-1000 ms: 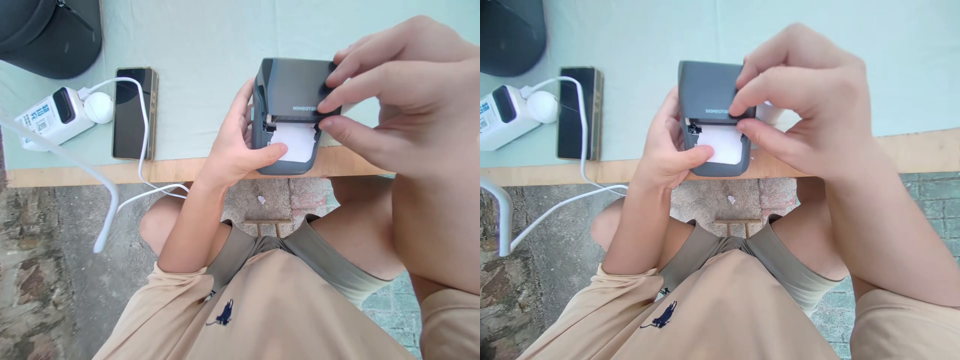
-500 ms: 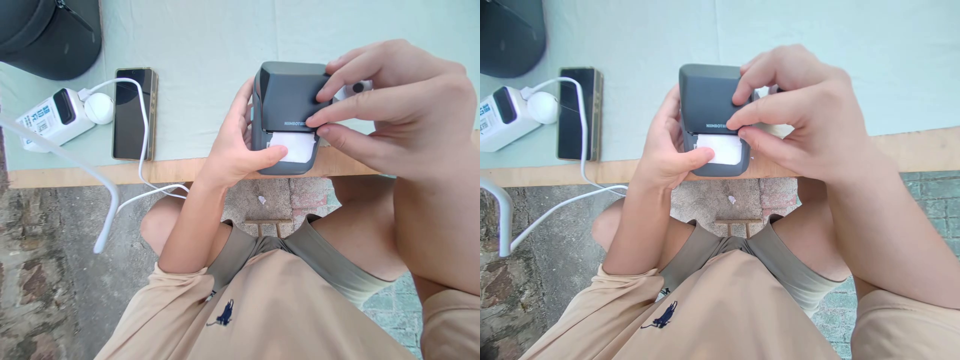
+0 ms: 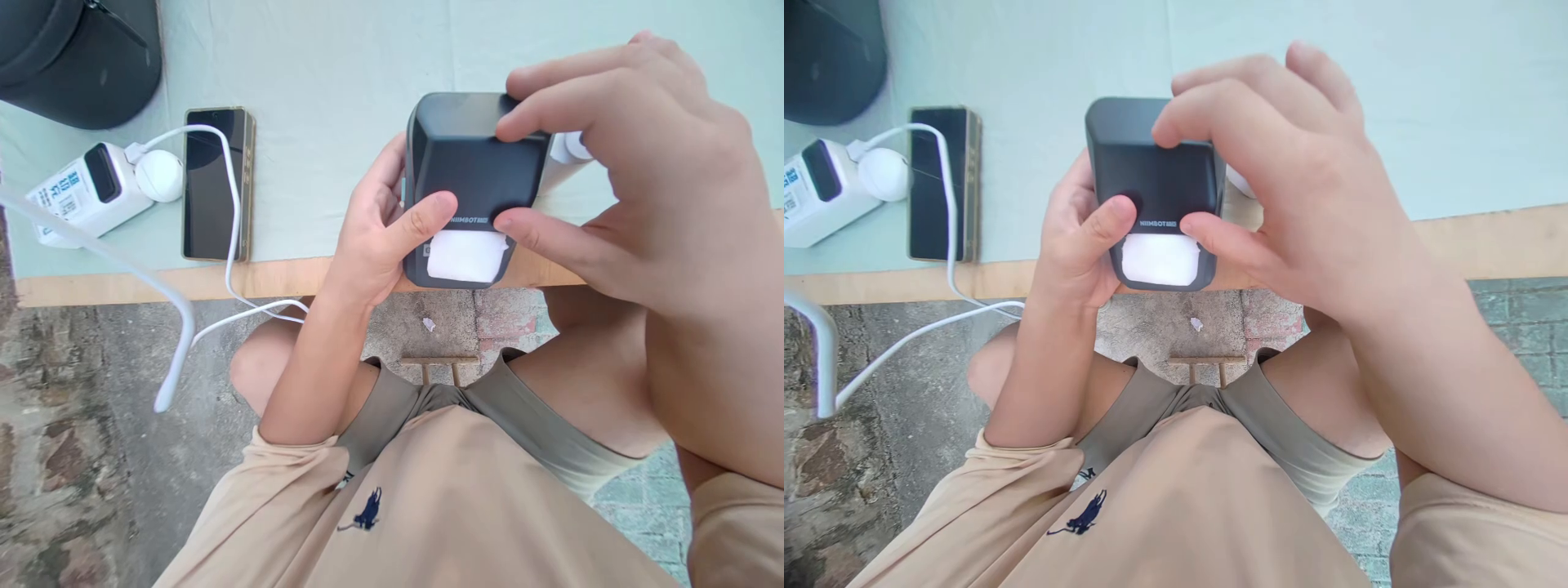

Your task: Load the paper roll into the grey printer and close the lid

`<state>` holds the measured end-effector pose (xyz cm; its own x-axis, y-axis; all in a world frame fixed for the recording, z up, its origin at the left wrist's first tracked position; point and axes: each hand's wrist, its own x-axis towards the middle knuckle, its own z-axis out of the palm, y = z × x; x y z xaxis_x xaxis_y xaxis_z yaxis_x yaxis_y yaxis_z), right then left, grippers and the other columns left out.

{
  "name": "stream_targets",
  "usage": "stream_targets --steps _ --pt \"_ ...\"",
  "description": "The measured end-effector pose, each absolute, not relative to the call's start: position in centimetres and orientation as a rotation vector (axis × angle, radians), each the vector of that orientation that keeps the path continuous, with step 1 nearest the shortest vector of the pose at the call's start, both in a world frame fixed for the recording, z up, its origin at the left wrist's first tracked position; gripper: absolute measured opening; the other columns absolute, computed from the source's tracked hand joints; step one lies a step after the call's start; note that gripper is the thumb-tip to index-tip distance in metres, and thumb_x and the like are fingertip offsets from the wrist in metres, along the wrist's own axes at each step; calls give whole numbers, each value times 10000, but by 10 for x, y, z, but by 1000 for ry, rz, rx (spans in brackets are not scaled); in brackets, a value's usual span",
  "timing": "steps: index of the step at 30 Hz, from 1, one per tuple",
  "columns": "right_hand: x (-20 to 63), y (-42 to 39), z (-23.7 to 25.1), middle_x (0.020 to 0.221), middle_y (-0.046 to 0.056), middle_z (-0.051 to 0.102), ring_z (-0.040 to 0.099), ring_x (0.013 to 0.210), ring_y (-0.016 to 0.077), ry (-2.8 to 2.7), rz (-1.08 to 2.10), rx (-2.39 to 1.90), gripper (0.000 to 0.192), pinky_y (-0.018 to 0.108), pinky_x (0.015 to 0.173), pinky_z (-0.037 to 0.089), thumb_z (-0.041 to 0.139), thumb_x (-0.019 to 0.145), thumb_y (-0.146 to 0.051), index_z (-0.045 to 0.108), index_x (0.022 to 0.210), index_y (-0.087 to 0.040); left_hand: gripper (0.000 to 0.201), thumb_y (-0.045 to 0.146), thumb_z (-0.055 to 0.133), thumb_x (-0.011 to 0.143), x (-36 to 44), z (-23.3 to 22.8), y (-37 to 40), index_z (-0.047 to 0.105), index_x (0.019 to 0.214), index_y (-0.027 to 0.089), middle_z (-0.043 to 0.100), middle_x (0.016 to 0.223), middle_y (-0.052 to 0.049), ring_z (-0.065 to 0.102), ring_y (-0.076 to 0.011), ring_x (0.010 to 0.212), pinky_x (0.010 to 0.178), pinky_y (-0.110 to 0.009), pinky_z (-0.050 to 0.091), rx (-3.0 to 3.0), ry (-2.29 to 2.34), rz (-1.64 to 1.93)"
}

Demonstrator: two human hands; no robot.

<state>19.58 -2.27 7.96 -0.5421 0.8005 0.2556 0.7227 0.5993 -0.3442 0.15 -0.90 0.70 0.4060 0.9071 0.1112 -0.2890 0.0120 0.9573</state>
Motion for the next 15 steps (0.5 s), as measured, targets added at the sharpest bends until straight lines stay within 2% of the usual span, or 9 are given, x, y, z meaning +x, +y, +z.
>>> stream_targets --steps 5,8,11,15 --pt "199 -21 79 1292 -10 471 517 1172 171 -2441 231 -1199 362 492 1054 344 431 833 -476 421 1125 -261 524 537 622 716 2 4 -7 483 1145 270 555 1189 -37 517 -296 1206 950 -387 505 1164 622 1083" --pt "202 -22 78 1290 -11 473 542 1138 182 -2437 192 -1153 389 489 1047 349 489 806 -484 419 1117 -262 466 565 490 797 4 9 -8 494 1170 284 533 1248 -19 437 -286 1290 1002 -394 478 1129 544 1066" --pt "203 -21 76 1266 4 490 540 1134 190 -2430 168 -1126 387 473 1006 377 500 806 -470 419 1114 -250 422 495 339 892 6 16 -9 451 1252 306 521 1271 19 375 -235 1349 1050 -386 434 1107 597 1071" --pt "205 -20 74 1277 12 482 517 1169 197 -2427 185 -1159 411 466 995 389 508 802 -467 399 1138 -257 393 468 371 888 9 17 -10 501 1218 296 581 1209 10 466 -222 1275 1035 -356 447 1041 670 1116"
